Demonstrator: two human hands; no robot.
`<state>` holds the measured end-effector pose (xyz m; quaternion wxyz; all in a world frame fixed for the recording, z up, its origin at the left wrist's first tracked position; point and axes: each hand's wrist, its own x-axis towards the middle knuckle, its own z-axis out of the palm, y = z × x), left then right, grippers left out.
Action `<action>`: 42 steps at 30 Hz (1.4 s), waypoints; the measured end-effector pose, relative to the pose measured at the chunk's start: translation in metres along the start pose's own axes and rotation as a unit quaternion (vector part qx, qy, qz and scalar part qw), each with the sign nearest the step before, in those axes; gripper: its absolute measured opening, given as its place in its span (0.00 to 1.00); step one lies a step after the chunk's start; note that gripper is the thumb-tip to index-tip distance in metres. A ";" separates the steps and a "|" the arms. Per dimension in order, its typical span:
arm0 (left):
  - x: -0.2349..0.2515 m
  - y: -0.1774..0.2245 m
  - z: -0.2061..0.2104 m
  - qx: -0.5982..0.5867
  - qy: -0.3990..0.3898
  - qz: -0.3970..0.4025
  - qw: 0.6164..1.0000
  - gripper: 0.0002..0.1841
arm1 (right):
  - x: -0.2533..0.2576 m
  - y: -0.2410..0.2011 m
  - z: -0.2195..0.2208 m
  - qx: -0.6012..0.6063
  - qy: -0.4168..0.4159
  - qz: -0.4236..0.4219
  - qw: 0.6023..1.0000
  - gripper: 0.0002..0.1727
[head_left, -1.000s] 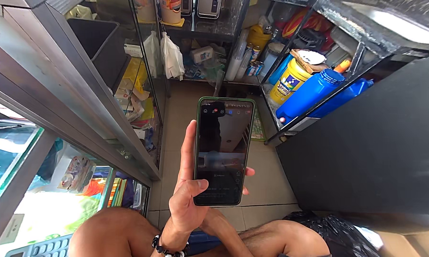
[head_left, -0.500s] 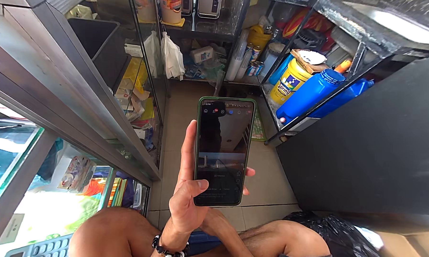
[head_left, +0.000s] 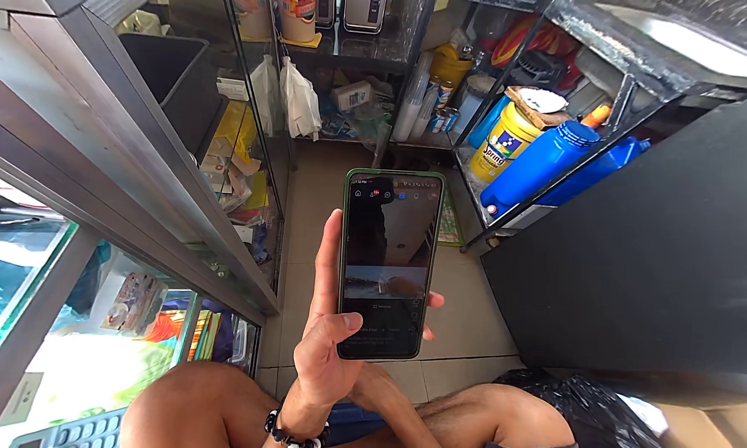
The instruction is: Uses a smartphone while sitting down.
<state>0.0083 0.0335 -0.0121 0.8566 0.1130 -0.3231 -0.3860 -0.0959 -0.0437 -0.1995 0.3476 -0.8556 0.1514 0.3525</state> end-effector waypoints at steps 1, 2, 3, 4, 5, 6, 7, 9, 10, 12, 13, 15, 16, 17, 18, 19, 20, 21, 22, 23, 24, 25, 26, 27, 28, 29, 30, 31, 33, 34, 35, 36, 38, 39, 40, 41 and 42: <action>0.000 0.000 0.000 -0.002 0.001 -0.001 1.000 0.44 | 0.001 0.001 0.001 0.001 0.001 -0.001 1.000 0.25; 0.000 0.000 0.000 -0.004 0.003 -0.001 1.000 0.44 | 0.002 0.001 0.001 0.001 0.002 -0.002 1.000 0.25; 0.000 0.001 0.000 -0.004 0.004 -0.001 1.000 0.45 | 0.002 0.001 0.001 -0.001 0.000 -0.001 1.000 0.25; 0.000 0.001 0.000 -0.003 0.004 -0.001 1.000 0.45 | 0.001 0.001 0.000 -0.002 -0.003 0.000 1.000 0.25; 0.000 0.001 0.000 -0.003 0.004 0.000 1.000 0.44 | 0.000 -0.001 -0.001 -0.003 -0.007 0.001 1.000 0.25; 0.000 0.001 0.000 -0.004 0.003 0.001 1.000 0.44 | -0.001 -0.002 -0.002 -0.003 -0.009 0.002 1.000 0.25; 0.000 0.001 0.000 -0.004 0.003 0.001 1.000 0.44 | -0.002 -0.002 -0.003 -0.004 -0.010 0.003 1.000 0.25; 0.000 0.001 0.000 -0.004 0.003 0.001 1.000 0.44 | -0.002 -0.003 -0.004 -0.002 -0.013 0.004 1.000 0.25; 0.000 0.001 0.000 -0.003 0.004 0.001 1.000 0.44 | -0.002 -0.003 -0.004 -0.002 -0.013 0.005 1.000 0.24; 0.000 0.000 0.000 -0.003 0.004 0.000 1.000 0.44 | -0.004 -0.004 -0.005 0.000 -0.015 0.007 1.000 0.25; 0.000 0.000 0.000 -0.002 0.003 0.000 1.000 0.44 | -0.003 -0.004 -0.005 0.000 -0.016 0.008 1.000 0.25; 0.000 0.000 0.000 -0.002 0.006 0.000 1.000 0.44 | -0.002 -0.003 -0.004 -0.001 -0.014 0.007 1.000 0.25; 0.000 0.000 0.000 -0.002 0.007 0.000 1.000 0.44 | -0.002 -0.003 -0.003 -0.001 -0.013 0.005 1.000 0.25; 0.001 0.000 0.000 -0.003 0.008 0.001 1.000 0.45 | -0.002 -0.003 -0.003 0.000 -0.014 0.006 1.000 0.25; 0.001 0.000 0.000 -0.003 0.008 0.001 1.000 0.45 | -0.001 -0.002 -0.003 0.000 -0.012 0.005 1.000 0.25; 0.001 0.000 0.000 -0.004 0.007 0.001 1.000 0.45 | -0.001 -0.002 -0.003 0.001 -0.011 0.004 1.000 0.24; 0.001 0.000 0.000 -0.004 0.006 0.001 1.000 0.45 | -0.002 -0.003 -0.003 0.001 -0.011 0.004 1.000 0.24; 0.001 0.000 0.000 -0.004 0.007 0.000 1.000 0.45 | -0.002 -0.003 -0.003 0.000 -0.011 0.005 1.000 0.24; 0.001 0.000 0.001 -0.004 0.007 -0.001 1.000 0.45 | -0.002 -0.002 -0.003 0.000 -0.009 0.004 1.000 0.24; 0.000 0.000 0.000 -0.003 0.007 0.000 1.000 0.45 | -0.001 -0.002 -0.002 0.002 -0.008 0.002 1.000 0.24; 0.000 0.000 0.000 -0.002 0.007 0.001 1.000 0.45 | 0.000 -0.001 -0.001 0.003 -0.006 0.000 1.000 0.24; 0.000 -0.001 0.000 -0.001 0.007 0.002 1.000 0.45 | 0.001 0.001 0.000 0.005 -0.003 -0.001 1.000 0.25; 0.000 -0.001 0.000 -0.001 0.007 0.003 1.000 0.45 | 0.003 0.003 0.002 0.007 -0.001 -0.002 1.000 0.25; 0.000 -0.001 0.000 0.000 0.006 0.004 1.000 0.45 | 0.005 0.004 0.003 0.007 0.002 -0.003 1.000 0.25; 0.000 -0.001 0.000 0.000 0.004 0.003 1.000 0.45 | 0.006 0.005 0.004 0.007 0.002 -0.004 1.000 0.25; 0.000 0.000 0.000 0.000 0.002 0.000 1.000 0.45 | 0.006 0.005 0.004 0.007 0.004 -0.005 1.000 0.25; 0.000 0.000 -0.001 0.000 0.000 -0.001 1.000 0.45 | 0.006 0.005 0.004 0.006 0.005 -0.006 1.000 0.25; 0.000 0.000 -0.001 0.000 0.000 -0.001 1.000 0.45 | 0.005 0.005 0.004 0.005 0.004 -0.006 1.000 0.25; 0.000 0.000 -0.001 0.000 0.001 0.000 1.000 0.44 | 0.003 0.003 0.002 0.006 -0.002 -0.001 1.000 0.25; 0.000 0.000 -0.001 0.000 0.000 -0.001 1.000 0.44 | 0.003 0.003 0.002 0.006 -0.003 0.001 1.000 0.25; 0.000 0.000 -0.001 -0.001 0.000 -0.001 1.000 0.44 | 0.003 0.002 0.002 0.007 -0.001 0.002 1.000 0.25; 0.000 0.000 -0.001 -0.001 0.001 -0.001 1.000 0.44 | 0.003 0.002 0.002 0.006 -0.001 0.002 1.000 0.25; 0.000 0.000 -0.001 0.001 0.002 0.000 1.000 0.44 | 0.004 0.003 0.003 0.004 0.000 0.000 1.000 0.25; 0.000 0.000 -0.001 0.000 0.002 -0.001 1.000 0.44 | 0.004 0.003 0.003 0.004 -0.001 0.000 1.000 0.25; 0.000 0.000 -0.001 0.000 0.003 -0.002 1.000 0.44 | 0.004 0.003 0.003 0.002 -0.003 0.000 1.000 0.25; 0.000 0.000 -0.001 -0.001 0.003 -0.003 1.000 0.44 | 0.004 0.003 0.003 0.001 -0.003 0.000 1.000 0.25; 0.000 0.000 -0.001 -0.002 0.004 -0.002 1.000 0.44 | 0.004 0.003 0.003 0.000 -0.002 -0.001 1.000 0.25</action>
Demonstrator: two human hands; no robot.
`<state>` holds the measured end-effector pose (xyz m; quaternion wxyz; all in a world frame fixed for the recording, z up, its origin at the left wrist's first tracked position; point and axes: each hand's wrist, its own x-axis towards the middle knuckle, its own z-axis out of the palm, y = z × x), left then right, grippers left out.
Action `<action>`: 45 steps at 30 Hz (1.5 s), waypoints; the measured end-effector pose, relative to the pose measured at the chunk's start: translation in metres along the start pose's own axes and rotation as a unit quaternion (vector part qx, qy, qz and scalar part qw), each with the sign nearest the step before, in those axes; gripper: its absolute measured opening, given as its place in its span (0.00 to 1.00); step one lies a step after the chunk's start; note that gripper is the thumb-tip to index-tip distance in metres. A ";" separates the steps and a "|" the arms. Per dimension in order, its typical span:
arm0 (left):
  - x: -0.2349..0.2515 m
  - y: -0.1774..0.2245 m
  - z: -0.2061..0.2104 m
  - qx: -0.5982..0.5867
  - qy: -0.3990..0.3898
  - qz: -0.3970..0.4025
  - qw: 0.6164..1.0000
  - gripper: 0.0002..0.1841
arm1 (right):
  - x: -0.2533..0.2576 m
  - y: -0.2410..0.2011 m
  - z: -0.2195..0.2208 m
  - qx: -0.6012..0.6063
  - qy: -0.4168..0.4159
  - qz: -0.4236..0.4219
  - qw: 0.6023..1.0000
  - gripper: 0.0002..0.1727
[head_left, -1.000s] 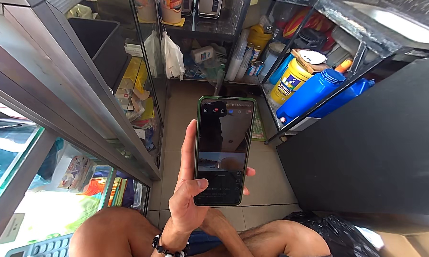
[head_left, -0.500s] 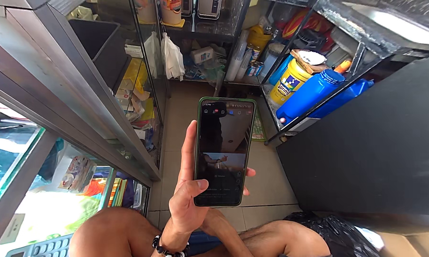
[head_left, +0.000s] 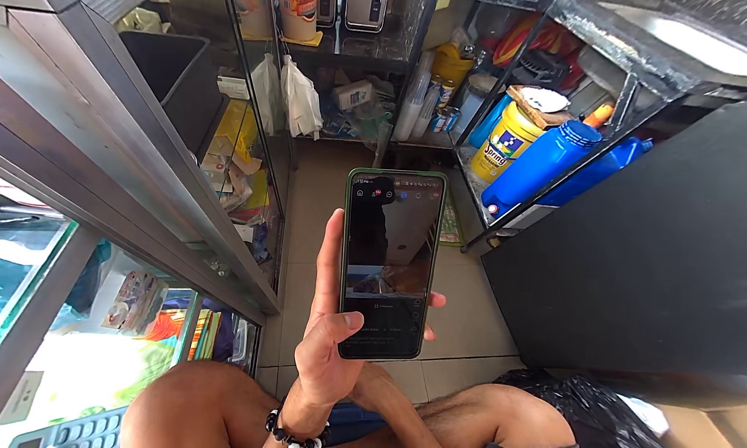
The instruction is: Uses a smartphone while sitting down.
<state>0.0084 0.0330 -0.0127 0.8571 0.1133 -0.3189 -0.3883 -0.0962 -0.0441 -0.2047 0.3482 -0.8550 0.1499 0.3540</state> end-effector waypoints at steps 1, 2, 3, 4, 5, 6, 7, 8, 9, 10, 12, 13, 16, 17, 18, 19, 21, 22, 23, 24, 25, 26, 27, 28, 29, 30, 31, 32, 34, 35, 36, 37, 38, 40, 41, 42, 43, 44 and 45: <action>0.000 0.000 0.000 -0.002 0.000 0.000 1.000 0.45 | 0.000 0.000 0.000 0.000 0.000 0.000 1.000 0.25; 0.000 0.000 0.000 -0.004 -0.001 0.000 1.000 0.44 | 0.000 0.000 0.000 -0.001 -0.001 0.001 1.000 0.25; 0.000 0.000 0.000 -0.004 -0.001 0.001 1.000 0.44 | -0.001 0.000 0.000 0.000 -0.001 0.002 1.000 0.25; 0.000 0.000 0.000 -0.004 0.000 0.001 1.000 0.44 | 0.000 0.000 0.000 0.001 0.000 0.002 1.000 0.25; 0.000 0.000 0.000 -0.002 0.000 0.002 1.000 0.44 | 0.000 0.000 0.000 0.002 0.000 0.003 1.000 0.25; 0.000 0.000 0.000 -0.001 0.000 0.001 1.000 0.44 | 0.000 -0.001 0.000 0.003 -0.002 0.004 1.000 0.25; 0.000 0.000 0.000 0.001 0.000 0.001 1.000 0.44 | -0.001 -0.001 -0.001 0.002 -0.003 0.005 1.000 0.25; 0.000 0.000 0.000 0.002 0.000 0.000 1.000 0.44 | -0.001 -0.001 -0.001 0.000 -0.004 0.005 1.000 0.25; 0.001 0.000 0.000 0.002 -0.001 0.001 1.000 0.44 | -0.001 -0.001 -0.001 0.000 -0.003 0.004 1.000 0.25; 0.001 0.000 -0.001 0.000 -0.001 0.002 1.000 0.44 | -0.002 -0.001 -0.001 0.000 -0.002 0.003 1.000 0.25; 0.001 0.000 -0.001 -0.003 0.000 0.002 1.000 0.44 | -0.003 -0.003 -0.003 0.001 -0.006 0.004 1.000 0.25; 0.001 0.000 -0.001 -0.004 -0.001 0.002 1.000 0.44 | -0.005 -0.004 -0.005 0.001 -0.010 0.007 1.000 0.25; 0.001 0.000 -0.001 0.000 -0.001 0.005 1.000 0.44 | -0.008 -0.008 -0.007 -0.014 -0.011 0.015 1.000 0.24; 0.001 0.000 -0.001 0.001 -0.001 0.005 1.000 0.44 | -0.008 -0.008 -0.007 -0.012 -0.010 0.015 1.000 0.24; 0.001 0.000 -0.001 0.002 -0.001 0.005 1.000 0.44 | -0.007 -0.006 -0.006 0.000 -0.009 0.010 1.000 0.24; 0.001 0.001 -0.001 0.003 -0.001 0.004 1.000 0.44 | -0.006 -0.005 -0.005 0.006 -0.008 0.008 1.000 0.24; 0.001 0.000 -0.001 0.003 0.001 0.003 1.000 0.44 | -0.004 -0.003 -0.004 0.008 -0.007 0.006 1.000 0.25; 0.001 0.001 -0.001 0.001 0.000 0.003 1.000 0.44 | -0.004 -0.003 -0.004 0.007 -0.009 0.007 1.000 0.25; 0.001 0.000 -0.001 0.000 0.000 0.003 1.000 0.44 | -0.004 -0.004 -0.005 0.004 -0.010 0.008 1.000 0.25; 0.001 0.000 -0.001 0.000 0.000 0.004 1.000 0.44 | -0.005 -0.005 -0.006 0.001 -0.012 0.009 1.000 0.25; 0.001 0.000 -0.001 0.000 -0.001 0.004 1.000 0.44 | -0.005 -0.005 -0.006 -0.002 -0.013 0.009 1.000 0.25; 0.001 0.000 0.000 0.000 -0.001 0.003 1.000 0.44 | -0.006 -0.006 -0.007 -0.004 -0.014 0.009 1.000 0.25; 0.001 0.000 0.000 -0.001 -0.001 0.002 1.000 0.44 | -0.007 -0.007 -0.008 -0.006 -0.016 0.010 1.000 0.25; 0.001 0.000 0.000 -0.002 0.000 0.003 1.000 0.44 | -0.009 -0.009 -0.010 -0.006 -0.017 0.011 1.000 0.25; 0.000 0.000 0.000 -0.002 0.001 0.003 1.000 0.44 | -0.011 -0.010 -0.011 -0.006 -0.019 0.011 1.000 0.25; 0.000 0.000 0.000 -0.002 0.001 0.003 1.000 0.44 | -0.012 -0.011 -0.012 -0.006 -0.021 0.011 1.000 0.25; 0.000 0.000 0.000 -0.001 0.000 0.002 1.000 0.44 | -0.012 -0.012 -0.012 -0.005 -0.021 0.010 1.000 0.25; 0.000 0.000 0.000 -0.002 -0.001 0.002 1.000 0.44 | -0.011 -0.011 -0.011 -0.005 -0.019 0.009 1.000 0.25; 0.001 0.000 0.000 0.001 -0.003 0.004 1.000 0.44 | -0.008 -0.007 -0.008 -0.008 -0.015 0.005 1.000 0.25; 0.001 0.000 0.000 0.001 -0.002 0.005 1.000 0.44 | -0.005 -0.005 -0.006 -0.009 -0.010 0.003 1.000 0.25; 0.001 0.000 0.000 0.001 -0.002 0.005 1.000 0.44 | -0.004 -0.003 -0.004 -0.008 -0.009 0.002 1.000 0.25; 0.001 0.000 0.000 0.001 -0.002 0.005 1.000 0.44 | -0.002 -0.002 -0.003 -0.008 -0.008 0.001 1.000 0.25; 0.001 0.000 0.000 0.002 -0.001 0.005 1.000 0.44 | -0.001 -0.001 -0.002 -0.008 -0.007 0.001 1.000 0.25; 0.000 0.000 0.000 -0.001 0.000 0.004 1.000 0.44 | -0.001 -0.001 -0.001 -0.008 -0.006 0.001 1.000 0.25; 0.000 0.000 -0.001 -0.002 0.001 0.004 1.000 0.44 | -0.001 -0.001 -0.001 -0.008 -0.006 0.000 1.000 0.25; 0.000 0.000 -0.001 -0.002 0.000 0.004 1.000 0.44 | -0.002 -0.001 -0.002 -0.008 -0.005 0.000 1.000 0.25; 0.000 0.000 -0.001 -0.003 0.000 0.004 1.000 0.44 | -0.004 -0.002 -0.003 -0.004 -0.003 -0.001 1.000 0.24; 0.000 0.000 -0.001 -0.003 0.000 0.002 1.000 0.44 | -0.005 -0.003 -0.003 -0.002 0.000 0.001 1.000 0.24; 0.000 0.000 0.000 -0.002 0.000 0.002 1.000 0.44 | -0.006 -0.004 -0.004 -0.006 0.000 0.004 1.000 0.23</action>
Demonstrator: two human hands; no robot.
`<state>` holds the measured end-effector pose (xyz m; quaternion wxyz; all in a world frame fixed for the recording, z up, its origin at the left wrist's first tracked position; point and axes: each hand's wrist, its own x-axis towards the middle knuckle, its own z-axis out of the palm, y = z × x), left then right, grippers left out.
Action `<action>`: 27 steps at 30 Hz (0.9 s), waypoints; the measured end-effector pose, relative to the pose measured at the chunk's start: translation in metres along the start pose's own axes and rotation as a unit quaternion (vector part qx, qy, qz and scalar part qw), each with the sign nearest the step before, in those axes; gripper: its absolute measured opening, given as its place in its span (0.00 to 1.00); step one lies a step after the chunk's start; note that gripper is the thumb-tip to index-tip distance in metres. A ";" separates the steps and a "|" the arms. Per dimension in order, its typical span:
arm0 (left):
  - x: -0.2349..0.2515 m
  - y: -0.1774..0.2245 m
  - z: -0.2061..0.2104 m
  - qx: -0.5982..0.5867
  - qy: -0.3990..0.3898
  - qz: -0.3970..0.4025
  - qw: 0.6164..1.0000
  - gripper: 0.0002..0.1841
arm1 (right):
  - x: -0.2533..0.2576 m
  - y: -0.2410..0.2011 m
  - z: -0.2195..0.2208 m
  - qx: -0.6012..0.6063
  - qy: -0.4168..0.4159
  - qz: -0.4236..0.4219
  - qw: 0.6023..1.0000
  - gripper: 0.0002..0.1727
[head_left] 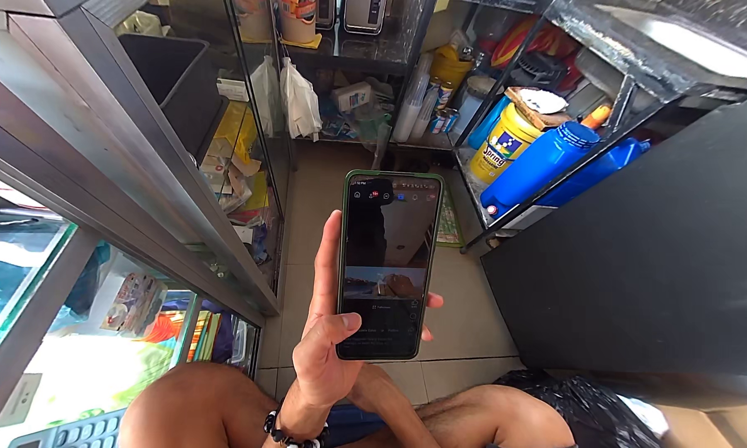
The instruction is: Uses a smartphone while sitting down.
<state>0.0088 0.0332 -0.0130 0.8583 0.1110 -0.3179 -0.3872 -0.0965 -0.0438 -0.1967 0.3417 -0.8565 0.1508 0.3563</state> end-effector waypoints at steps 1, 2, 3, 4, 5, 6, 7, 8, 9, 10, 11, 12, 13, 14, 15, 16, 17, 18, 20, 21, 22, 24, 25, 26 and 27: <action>0.000 0.000 0.000 0.001 0.001 0.001 1.000 0.44 | -0.001 -0.001 -0.001 -0.009 -0.001 0.004 1.000 0.23; 0.000 0.000 0.001 0.002 0.003 0.001 1.000 0.44 | -0.001 -0.001 -0.001 -0.009 -0.001 0.004 1.000 0.23; 0.000 0.000 0.001 0.001 0.004 0.000 1.000 0.44 | 0.000 0.000 0.000 0.001 -0.001 0.000 1.000 0.24; 0.000 0.000 0.001 0.000 0.004 0.000 1.000 0.44 | 0.001 0.001 0.001 0.007 -0.001 -0.003 1.000 0.24; 0.000 0.000 0.001 0.000 0.003 0.001 1.000 0.44 | 0.001 0.001 0.001 0.008 -0.002 -0.003 1.000 0.24; 0.000 0.000 0.001 0.000 0.002 0.001 1.000 0.44 | 0.000 0.001 0.000 0.008 -0.003 -0.002 1.000 0.24; 0.001 0.000 0.001 0.002 0.002 0.001 1.000 0.44 | 0.000 0.000 -0.001 0.007 -0.004 -0.001 1.000 0.24; 0.001 0.000 0.001 0.003 0.002 0.001 1.000 0.44 | -0.001 -0.001 -0.002 0.007 -0.006 -0.001 1.000 0.24; 0.001 0.001 0.001 0.002 0.002 0.001 1.000 0.44 | -0.001 -0.001 -0.002 0.006 -0.006 -0.001 1.000 0.24; 0.000 0.001 0.001 0.001 0.002 0.000 1.000 0.44 | -0.001 -0.001 -0.002 0.007 -0.005 -0.002 1.000 0.24; 0.000 0.000 0.001 -0.001 0.001 0.000 1.000 0.44 | 0.000 0.000 -0.001 0.008 -0.004 -0.003 1.000 0.24; 0.000 0.000 0.001 -0.001 -0.001 0.000 1.000 0.45 | 0.001 0.001 0.000 0.008 -0.003 -0.004 1.000 0.24; 0.000 0.001 0.000 0.001 -0.002 -0.001 1.000 0.45 | 0.002 0.002 0.001 0.007 -0.002 -0.005 1.000 0.24; 0.000 0.001 0.000 0.002 -0.002 -0.001 1.000 0.45 | 0.002 0.002 0.001 0.007 -0.002 -0.005 1.000 0.24; 0.000 0.001 0.001 0.003 -0.001 -0.001 1.000 0.45 | 0.002 0.001 0.001 0.006 -0.001 -0.003 1.000 0.24; 0.000 0.001 0.001 0.003 -0.001 0.000 1.000 0.44 | 0.002 0.001 0.000 0.007 -0.002 -0.001 1.000 0.24; 0.000 0.000 0.000 0.001 -0.001 0.001 1.000 0.44 | 0.000 0.000 -0.001 0.007 -0.004 0.001 1.000 0.24; 0.001 0.000 0.000 0.000 -0.002 0.001 1.000 0.44 | -0.001 -0.002 -0.002 0.007 -0.006 0.002 1.000 0.24; 0.000 0.000 0.000 0.000 -0.002 0.001 1.000 0.44 | -0.002 -0.002 -0.003 0.007 -0.006 0.002 1.000 0.24; 0.000 0.001 0.000 0.000 -0.001 0.001 1.000 0.44 | -0.002 -0.002 -0.002 0.007 -0.007 0.002 1.000 0.24; 0.000 0.001 0.000 0.000 -0.001 0.000 1.000 0.44 | -0.002 -0.002 -0.002 0.005 -0.007 0.001 1.000 0.24; 0.000 0.001 0.000 0.000 0.000 0.000 1.000 0.45 | -0.002 -0.003 -0.003 0.004 -0.010 0.001 1.000 0.24; 0.000 0.001 0.000 0.000 0.001 0.001 1.000 0.45 | -0.002 -0.002 -0.003 0.005 -0.010 0.001 1.000 0.24; 0.000 0.001 0.000 0.000 0.001 0.000 1.000 0.45 | -0.001 -0.002 -0.002 0.005 -0.010 0.001 1.000 0.24; 0.000 0.001 0.000 0.001 0.000 0.001 1.000 0.45 | -0.001 -0.001 -0.002 0.007 -0.011 0.002 1.000 0.25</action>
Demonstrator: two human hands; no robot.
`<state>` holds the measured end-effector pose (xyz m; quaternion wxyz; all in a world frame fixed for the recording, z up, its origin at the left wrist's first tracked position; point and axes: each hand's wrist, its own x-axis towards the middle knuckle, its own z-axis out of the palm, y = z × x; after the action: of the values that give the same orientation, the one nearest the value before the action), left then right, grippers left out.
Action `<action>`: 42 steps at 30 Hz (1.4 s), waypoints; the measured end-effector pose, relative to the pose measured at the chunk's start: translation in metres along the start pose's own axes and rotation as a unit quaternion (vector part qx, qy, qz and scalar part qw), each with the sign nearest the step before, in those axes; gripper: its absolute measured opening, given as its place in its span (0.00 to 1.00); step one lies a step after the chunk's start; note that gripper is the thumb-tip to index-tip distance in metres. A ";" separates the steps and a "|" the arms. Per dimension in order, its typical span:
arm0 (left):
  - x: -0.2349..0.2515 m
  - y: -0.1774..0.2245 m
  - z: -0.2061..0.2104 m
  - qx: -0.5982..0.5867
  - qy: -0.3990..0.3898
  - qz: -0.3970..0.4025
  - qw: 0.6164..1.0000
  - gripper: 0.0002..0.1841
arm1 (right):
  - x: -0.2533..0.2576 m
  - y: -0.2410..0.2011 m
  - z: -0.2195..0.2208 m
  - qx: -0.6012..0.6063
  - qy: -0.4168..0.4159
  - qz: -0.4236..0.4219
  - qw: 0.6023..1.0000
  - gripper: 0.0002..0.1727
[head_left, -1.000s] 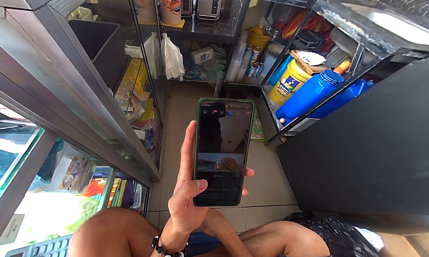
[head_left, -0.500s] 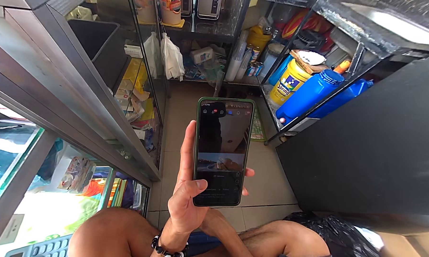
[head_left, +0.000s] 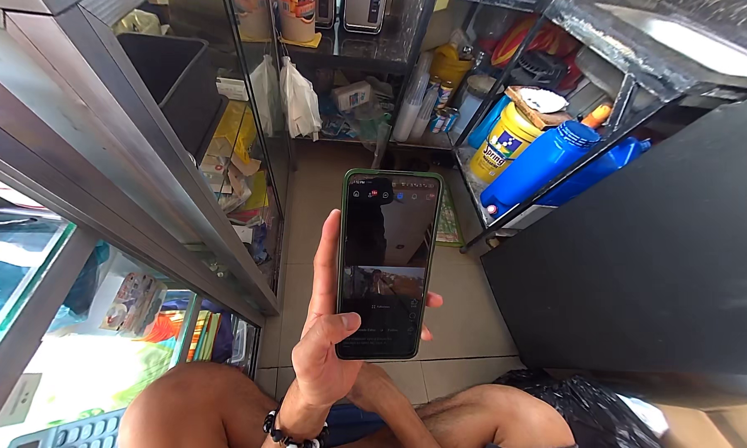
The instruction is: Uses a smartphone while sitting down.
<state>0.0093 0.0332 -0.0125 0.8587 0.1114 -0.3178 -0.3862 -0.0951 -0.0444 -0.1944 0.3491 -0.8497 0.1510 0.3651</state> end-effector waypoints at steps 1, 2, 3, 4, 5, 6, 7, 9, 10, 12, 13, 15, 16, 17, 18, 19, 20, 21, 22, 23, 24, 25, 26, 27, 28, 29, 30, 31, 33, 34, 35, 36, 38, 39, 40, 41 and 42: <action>0.000 0.000 0.000 0.001 -0.001 0.000 1.000 0.45 | -0.001 0.000 -0.001 0.004 -0.001 0.000 1.000 0.25; 0.000 0.000 0.000 0.002 0.000 0.000 1.000 0.45 | -0.002 -0.002 -0.002 0.008 -0.004 0.002 1.000 0.25; 0.000 0.000 0.000 0.003 0.000 -0.001 1.000 0.45 | -0.004 -0.004 -0.004 0.008 -0.007 0.004 1.000 0.25; 0.000 0.000 0.001 0.003 0.001 -0.001 1.000 0.45 | -0.005 -0.006 -0.005 0.007 -0.010 0.006 1.000 0.25; 0.000 0.000 0.001 0.003 0.001 -0.001 1.000 0.45 | -0.006 -0.007 -0.006 0.008 -0.011 0.007 1.000 0.24; 0.000 0.000 0.001 0.002 -0.001 -0.001 1.000 0.45 | -0.006 -0.007 -0.006 0.009 -0.010 0.007 1.000 0.25; 0.000 0.000 0.001 0.002 -0.002 0.000 1.000 0.45 | -0.006 -0.006 -0.006 0.010 -0.008 0.006 1.000 0.25; 0.000 0.000 0.001 0.003 -0.002 0.000 1.000 0.45 | -0.004 -0.004 -0.004 0.009 -0.002 0.000 1.000 0.25; 0.000 0.000 0.001 0.002 -0.001 0.000 1.000 0.45 | -0.004 -0.004 -0.004 0.009 -0.002 -0.001 1.000 0.24; -0.001 0.000 0.001 -0.002 -0.001 -0.002 1.000 0.45 | -0.005 -0.006 -0.005 0.008 -0.007 0.001 1.000 0.25; -0.001 0.000 0.001 -0.003 -0.002 -0.002 1.000 0.45 | -0.005 -0.006 -0.005 0.007 -0.006 0.001 1.000 0.24; 0.000 0.000 0.001 -0.003 -0.004 -0.002 1.000 0.45 | -0.005 -0.005 -0.005 0.003 -0.007 0.000 1.000 0.25; 0.000 0.000 0.001 -0.002 -0.004 -0.003 1.000 0.45 | -0.004 -0.004 -0.004 0.001 -0.006 -0.002 1.000 0.25; 0.000 0.000 0.000 -0.002 -0.004 -0.003 1.000 0.45 | -0.002 -0.003 -0.003 -0.002 -0.003 -0.004 1.000 0.25; 0.000 0.000 0.000 -0.002 -0.004 -0.002 1.000 0.44 | -0.002 -0.002 -0.003 -0.002 -0.003 -0.006 1.000 0.25; 0.000 0.000 0.000 -0.002 -0.004 -0.002 1.000 0.44 | -0.002 -0.001 -0.003 0.000 -0.003 -0.006 1.000 0.25; -0.001 0.000 0.000 -0.002 -0.004 -0.002 1.000 0.45 | -0.002 -0.002 -0.003 0.002 -0.006 -0.006 1.000 0.25; -0.001 0.000 0.000 -0.001 -0.004 -0.003 1.000 0.45 | -0.003 -0.002 -0.004 0.003 -0.008 -0.006 1.000 0.24; -0.001 0.000 0.000 0.000 -0.005 -0.004 1.000 0.45 | -0.002 -0.002 -0.003 0.001 -0.007 -0.006 1.000 0.24; -0.001 0.000 0.000 -0.001 -0.005 -0.005 1.000 0.45 | -0.002 -0.002 -0.002 0.000 -0.008 -0.006 1.000 0.24; -0.001 0.000 0.000 -0.001 -0.005 -0.005 1.000 0.45 | -0.002 -0.002 -0.002 0.000 -0.007 -0.007 1.000 0.24; -0.001 0.000 0.000 -0.001 -0.005 -0.005 1.000 0.45 | -0.001 -0.001 -0.002 0.000 -0.005 -0.008 1.000 0.24; -0.001 0.000 0.000 -0.001 -0.004 -0.004 1.000 0.45 | -0.001 -0.001 -0.001 0.000 -0.002 -0.009 1.000 0.24; -0.001 0.000 0.000 -0.002 -0.004 -0.005 1.000 0.45 | -0.001 -0.001 -0.001 0.001 -0.001 -0.010 1.000 0.24; -0.001 0.000 0.000 -0.002 -0.004 -0.005 1.000 0.45 | -0.001 -0.001 -0.001 0.002 -0.001 -0.010 1.000 0.24; 0.000 0.000 0.001 -0.001 -0.004 -0.005 1.000 0.45 | -0.002 -0.001 -0.002 0.003 0.000 -0.010 1.000 0.24; 0.000 0.000 0.001 -0.001 -0.004 -0.005 1.000 0.45 | -0.001 -0.001 -0.001 0.003 0.002 -0.010 1.000 0.24; 0.000 0.000 0.000 0.001 -0.005 -0.005 1.000 0.44 | 0.000 0.000 0.000 0.007 0.006 -0.009 1.000 0.24; 0.000 0.000 0.000 0.001 -0.006 -0.005 1.000 0.45 | 0.004 0.004 0.005 0.014 0.019 -0.011 1.000 0.23; 0.000 0.000 0.000 0.001 -0.006 -0.005 1.000 0.45 | 0.005 0.004 0.005 0.015 0.017 -0.012 1.000 0.23; 0.000 0.000 0.000 0.000 -0.006 -0.004 1.000 0.45 | 0.004 0.004 0.004 0.014 0.013 -0.012 1.000 0.23; 0.000 0.000 0.000 -0.001 -0.005 -0.004 1.000 0.45 | 0.003 0.003 0.003 0.013 0.010 -0.011 1.000 0.23; 0.000 0.000 0.000 -0.002 -0.004 -0.004 1.000 0.45 | 0.002 0.001 0.001 0.012 0.005 -0.010 1.000 0.23; 0.000 0.000 0.001 0.000 -0.004 -0.005 1.000 0.44 | 0.001 0.000 0.000 0.011 0.002 -0.009 1.000 0.23; -0.001 0.000 0.001 0.000 -0.004 -0.004 1.000 0.44 | 0.001 0.000 0.000 0.010 0.002 -0.009 1.000 0.23; -0.001 0.000 0.001 -0.001 -0.003 -0.003 1.000 0.45 | 0.000 0.000 0.000 0.011 0.001 -0.008 1.000 0.23; -0.001 0.000 0.001 -0.002 -0.002 -0.003 1.000 0.45 | 0.000 0.000 0.000 0.009 0.001 -0.007 1.000 0.24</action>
<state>0.0084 0.0334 -0.0124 0.8574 0.1101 -0.3182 -0.3893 -0.0944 -0.0444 -0.1944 0.3594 -0.8479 0.1489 0.3602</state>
